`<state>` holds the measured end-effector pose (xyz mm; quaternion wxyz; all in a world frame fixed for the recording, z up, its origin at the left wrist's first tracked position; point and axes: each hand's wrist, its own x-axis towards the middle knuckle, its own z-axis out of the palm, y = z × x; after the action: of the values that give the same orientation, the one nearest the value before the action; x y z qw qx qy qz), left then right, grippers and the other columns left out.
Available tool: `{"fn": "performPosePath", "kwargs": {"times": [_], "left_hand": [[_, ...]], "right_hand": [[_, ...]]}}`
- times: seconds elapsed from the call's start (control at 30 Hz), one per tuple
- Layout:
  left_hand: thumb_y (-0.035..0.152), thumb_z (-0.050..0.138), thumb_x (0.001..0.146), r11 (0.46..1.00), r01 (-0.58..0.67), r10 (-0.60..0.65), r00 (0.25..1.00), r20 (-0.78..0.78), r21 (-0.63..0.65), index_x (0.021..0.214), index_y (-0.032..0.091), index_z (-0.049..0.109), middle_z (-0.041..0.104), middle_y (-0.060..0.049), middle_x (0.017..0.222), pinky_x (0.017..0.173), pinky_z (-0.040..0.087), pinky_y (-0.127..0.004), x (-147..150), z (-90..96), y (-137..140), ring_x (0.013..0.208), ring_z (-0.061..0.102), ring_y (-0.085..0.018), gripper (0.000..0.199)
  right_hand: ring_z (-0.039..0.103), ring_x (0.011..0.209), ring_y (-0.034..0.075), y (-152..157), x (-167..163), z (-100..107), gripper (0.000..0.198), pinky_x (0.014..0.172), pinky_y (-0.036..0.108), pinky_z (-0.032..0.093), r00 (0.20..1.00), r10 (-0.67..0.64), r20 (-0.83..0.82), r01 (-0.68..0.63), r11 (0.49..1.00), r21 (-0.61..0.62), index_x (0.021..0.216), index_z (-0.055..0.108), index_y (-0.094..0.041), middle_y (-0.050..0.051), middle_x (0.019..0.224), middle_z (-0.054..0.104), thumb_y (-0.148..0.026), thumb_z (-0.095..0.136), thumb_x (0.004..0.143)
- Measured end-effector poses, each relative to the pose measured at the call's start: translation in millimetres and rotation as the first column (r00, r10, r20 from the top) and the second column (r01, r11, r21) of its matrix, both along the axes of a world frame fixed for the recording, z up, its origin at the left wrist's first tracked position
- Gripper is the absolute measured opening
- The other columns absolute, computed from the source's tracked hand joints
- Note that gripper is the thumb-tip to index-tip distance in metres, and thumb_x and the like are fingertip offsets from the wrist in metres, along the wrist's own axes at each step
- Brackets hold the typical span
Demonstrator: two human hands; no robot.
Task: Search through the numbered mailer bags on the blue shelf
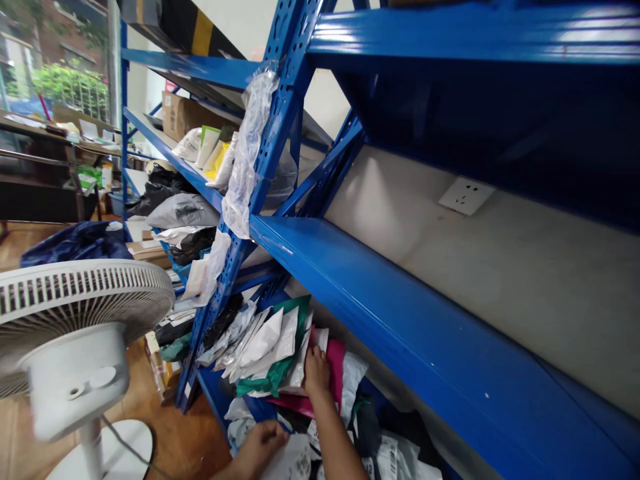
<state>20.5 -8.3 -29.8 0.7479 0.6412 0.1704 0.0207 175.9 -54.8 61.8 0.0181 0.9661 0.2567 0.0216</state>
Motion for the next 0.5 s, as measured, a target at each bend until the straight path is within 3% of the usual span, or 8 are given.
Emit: {"fn": "performPosePath", "kwargs": {"times": [0.07,0.17,0.3,0.33,0.4,0.47,0.5], "left_hand": [[0.079,0.048,0.058,0.999,-0.015,0.011,0.995,0.1,0.041,0.06,0.02,0.045,0.044,0.004,0.061,0.064,0.036,-0.026,-4,7.1,11,0.064,0.042,-0.013,0.059],[0.081,0.043,0.061,0.997,-0.067,0.06,0.99,0.131,0.049,0.062,0.02,0.042,0.042,0.004,0.061,0.064,0.037,-0.026,-5,14.6,24,0.064,0.04,-0.012,0.061],[0.079,0.044,0.064,0.996,-0.093,0.089,0.982,0.168,0.014,0.063,0.02,0.042,0.043,0.004,0.062,0.064,0.038,-0.025,-7,20.8,30,0.063,0.041,-0.013,0.059],[0.077,0.044,0.066,0.995,-0.092,0.085,0.978,0.189,0.028,0.063,0.02,0.043,0.044,0.003,0.063,0.065,0.038,-0.025,-9,23.1,31,0.065,0.042,-0.013,0.057],[0.072,0.046,0.07,0.994,-0.086,0.068,0.97,0.232,0.065,0.065,0.019,0.046,0.046,0.003,0.065,0.067,0.039,-0.025,-12,29.1,36,0.068,0.044,-0.013,0.053],[0.069,0.046,0.073,0.992,-0.085,0.058,0.964,0.26,0.093,0.066,0.019,0.048,0.049,0.002,0.066,0.068,0.039,-0.025,-13,37.0,43,0.069,0.046,-0.014,0.051],[0.068,0.045,0.074,0.99,-0.092,0.06,0.962,0.267,0.11,0.067,0.019,0.049,0.05,0.002,0.066,0.068,0.04,-0.025,-13,41.5,47,0.069,0.047,-0.014,0.05]], "right_hand": [[0.053,0.115,0.027,-8,3,1,0.05,0.095,0.037,0.041,0.998,-0.055,-0.006,0.055,0.993,0.109,0.118,0.058,-0.014,0.016,0.12,0.06,0.003,0.038,0.075],[0.058,0.108,0.025,-18,-3,3,0.049,0.094,0.032,0.043,0.996,-0.081,-0.041,0.089,0.961,0.261,0.107,0.062,-0.017,0.012,0.112,0.064,0.005,0.045,0.066],[0.063,0.096,0.019,-34,-34,-1,0.025,0.085,0.026,0.048,0.997,-0.017,-0.076,0.051,0.879,0.473,0.096,0.062,-0.019,0.008,0.099,0.067,-0.015,0.04,0.084],[0.064,0.092,0.019,-40,-44,-4,0.025,0.082,0.026,0.049,0.992,0.042,-0.121,0.033,0.83,0.556,0.095,0.062,-0.019,0.008,0.096,0.068,-0.025,0.038,0.089],[0.064,0.091,0.021,-54,-63,-15,0.031,0.079,0.029,0.05,0.935,0.249,-0.254,0.017,0.683,0.73,0.095,0.062,-0.02,0.008,0.096,0.068,-0.045,0.046,0.085],[0.064,0.095,0.025,-66,-79,-26,0.047,0.082,0.034,0.051,0.778,0.495,-0.388,0.094,0.519,0.85,0.103,0.061,-0.021,0.009,0.102,0.068,-0.056,0.063,0.072],[0.064,0.096,0.026,-71,-85,-30,0.053,0.084,0.037,0.05,0.697,0.571,-0.434,0.161,0.465,0.871,0.107,0.06,-0.022,0.009,0.104,0.069,-0.057,0.067,0.067]]}}
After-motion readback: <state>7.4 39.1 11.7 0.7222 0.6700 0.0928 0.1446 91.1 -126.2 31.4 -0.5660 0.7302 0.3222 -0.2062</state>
